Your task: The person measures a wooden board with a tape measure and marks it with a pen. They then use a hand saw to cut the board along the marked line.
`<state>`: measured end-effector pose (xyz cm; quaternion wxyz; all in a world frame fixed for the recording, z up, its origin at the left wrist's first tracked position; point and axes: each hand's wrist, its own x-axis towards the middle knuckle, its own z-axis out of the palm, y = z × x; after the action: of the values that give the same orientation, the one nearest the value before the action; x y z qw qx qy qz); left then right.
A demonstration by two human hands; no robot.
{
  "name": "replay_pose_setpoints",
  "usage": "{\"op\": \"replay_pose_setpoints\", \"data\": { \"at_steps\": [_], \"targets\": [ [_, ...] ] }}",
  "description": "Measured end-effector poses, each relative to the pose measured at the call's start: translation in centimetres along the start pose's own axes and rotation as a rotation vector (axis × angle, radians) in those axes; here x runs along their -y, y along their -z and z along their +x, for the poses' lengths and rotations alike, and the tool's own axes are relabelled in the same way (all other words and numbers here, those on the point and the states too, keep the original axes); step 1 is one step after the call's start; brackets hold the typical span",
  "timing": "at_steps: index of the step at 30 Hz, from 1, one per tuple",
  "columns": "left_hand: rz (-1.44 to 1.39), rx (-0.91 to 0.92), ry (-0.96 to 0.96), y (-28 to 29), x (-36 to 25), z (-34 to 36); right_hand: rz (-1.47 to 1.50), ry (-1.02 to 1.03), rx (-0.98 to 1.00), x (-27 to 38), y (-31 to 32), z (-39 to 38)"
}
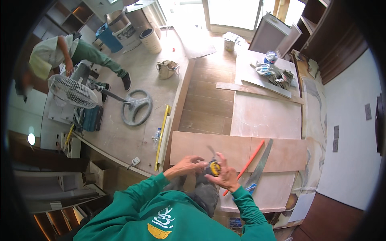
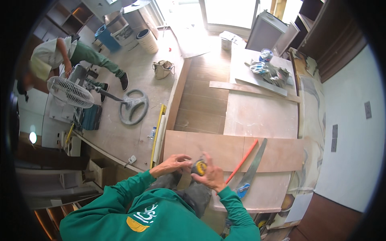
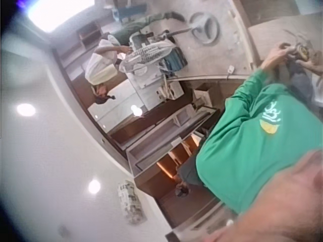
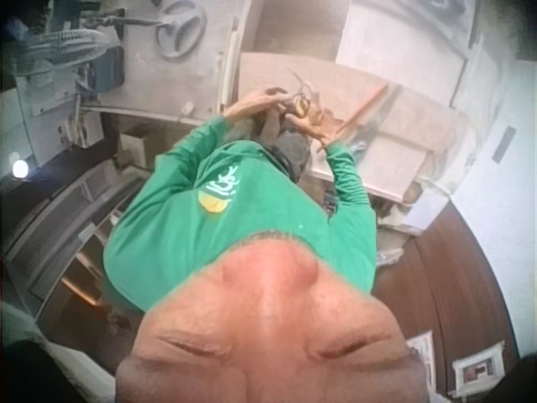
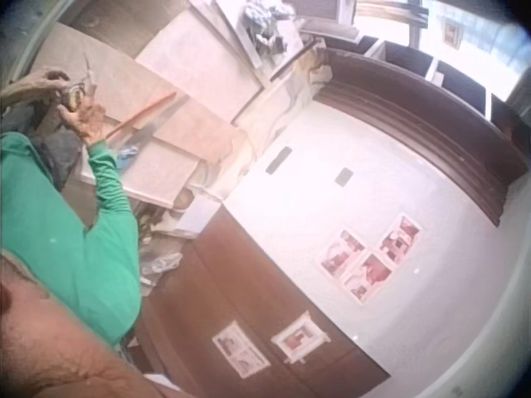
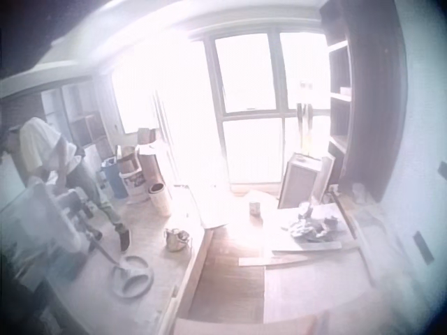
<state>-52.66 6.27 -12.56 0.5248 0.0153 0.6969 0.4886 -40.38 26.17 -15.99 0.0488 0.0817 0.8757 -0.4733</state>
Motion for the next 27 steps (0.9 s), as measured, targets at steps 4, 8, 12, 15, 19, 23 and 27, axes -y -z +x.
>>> {"op": "replay_pose_setpoints", "data": {
  "at_steps": [4,8,12,15,19,23,27],
  "targets": [
    [-0.03,0.037,0.01,1.1,0.7,0.6,-0.027,0.203,0.086,2.7,-1.9,2.2],
    [-0.385,-0.097,0.102,4.6,4.3,0.3,0.042,0.319,0.116,3.6,-3.5,4.5],
    [-0.841,-0.204,0.061,10.8,7.5,1.0,0.339,-0.042,0.156,1.4,-5.3,7.6],
    [-0.832,-0.419,-0.001,17.8,10.2,4.4,0.016,-0.169,0.125,-7.9,-8.7,9.7],
    [-0.682,-0.624,-0.055,28.6,8.9,11.7,-0.236,-0.46,0.13,-13.6,-9.3,9.7],
    [-0.59,-0.708,-0.188,39.9,6.8,24.8,-0.377,-0.611,0.119,-18.7,-12.9,6.8],
    [-0.463,-0.83,-0.253,48.7,3.2,39.0,-0.253,-0.737,0.128,-18.7,-15.3,6.3]
  ]
}}
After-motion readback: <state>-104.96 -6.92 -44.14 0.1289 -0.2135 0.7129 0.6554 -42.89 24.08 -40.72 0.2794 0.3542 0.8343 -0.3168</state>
